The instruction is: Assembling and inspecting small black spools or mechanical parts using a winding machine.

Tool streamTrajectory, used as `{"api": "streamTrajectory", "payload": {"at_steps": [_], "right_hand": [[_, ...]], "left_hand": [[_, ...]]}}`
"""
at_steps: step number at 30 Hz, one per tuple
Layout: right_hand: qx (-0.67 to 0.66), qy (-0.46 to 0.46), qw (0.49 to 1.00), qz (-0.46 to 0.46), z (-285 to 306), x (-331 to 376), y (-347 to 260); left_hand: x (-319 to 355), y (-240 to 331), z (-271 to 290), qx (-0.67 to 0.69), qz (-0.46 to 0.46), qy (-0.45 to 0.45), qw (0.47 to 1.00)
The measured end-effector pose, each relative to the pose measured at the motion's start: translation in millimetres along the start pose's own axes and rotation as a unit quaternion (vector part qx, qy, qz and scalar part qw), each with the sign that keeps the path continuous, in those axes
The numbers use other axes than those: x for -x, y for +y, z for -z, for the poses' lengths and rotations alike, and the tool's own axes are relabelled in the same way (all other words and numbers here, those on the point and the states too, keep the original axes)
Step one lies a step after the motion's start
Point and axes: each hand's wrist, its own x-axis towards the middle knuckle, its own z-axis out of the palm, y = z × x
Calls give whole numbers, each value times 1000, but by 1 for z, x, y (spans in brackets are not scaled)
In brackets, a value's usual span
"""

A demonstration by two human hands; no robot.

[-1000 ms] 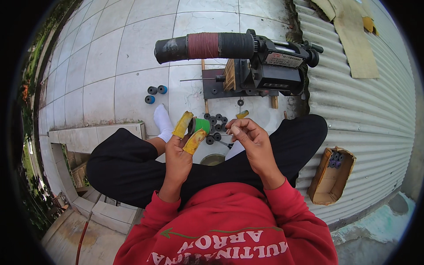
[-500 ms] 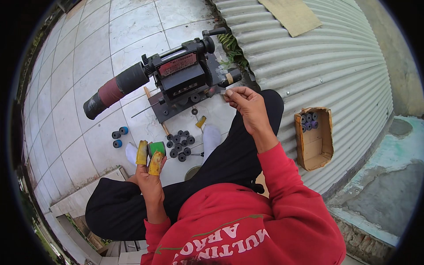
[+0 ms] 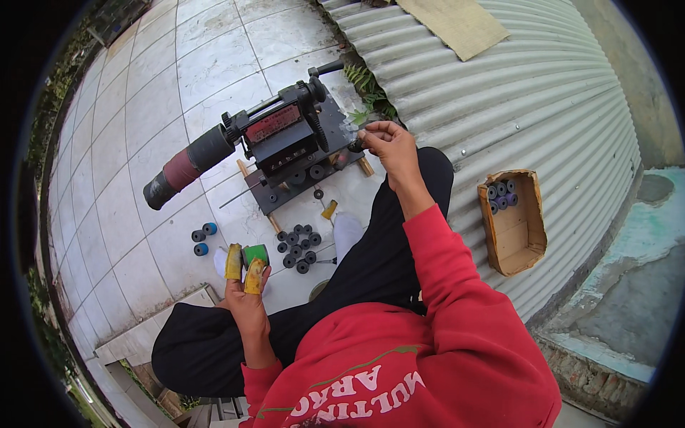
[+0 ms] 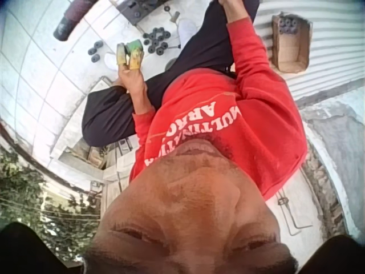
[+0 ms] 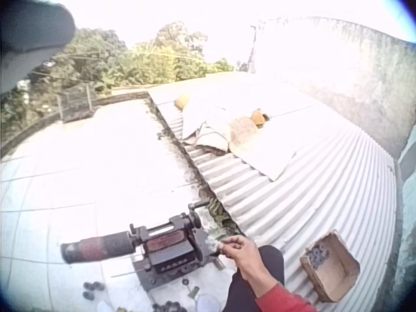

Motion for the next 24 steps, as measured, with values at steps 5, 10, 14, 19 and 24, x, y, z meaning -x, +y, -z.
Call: {"api": "streamTrajectory", "payload": {"at_steps": [5,10,14,19,24], "right_hand": [[29,3,1000,-10,-1,-2,3],[89,138,980,116,-12,22,-8],[56,55,951,299,-45,97,6],[113,-292,940,138,-98,161,5],[106,-365,920,97,-138,164,-6]], "left_hand": [[0,3,-2,31,-9,-3,999],[5,9,-1,127,8,-6,992],[5,14,-3,166,3,1,986],[4,14,-5,154,-6,10,988],[6,12,1,67,-73,-5,995]]}}
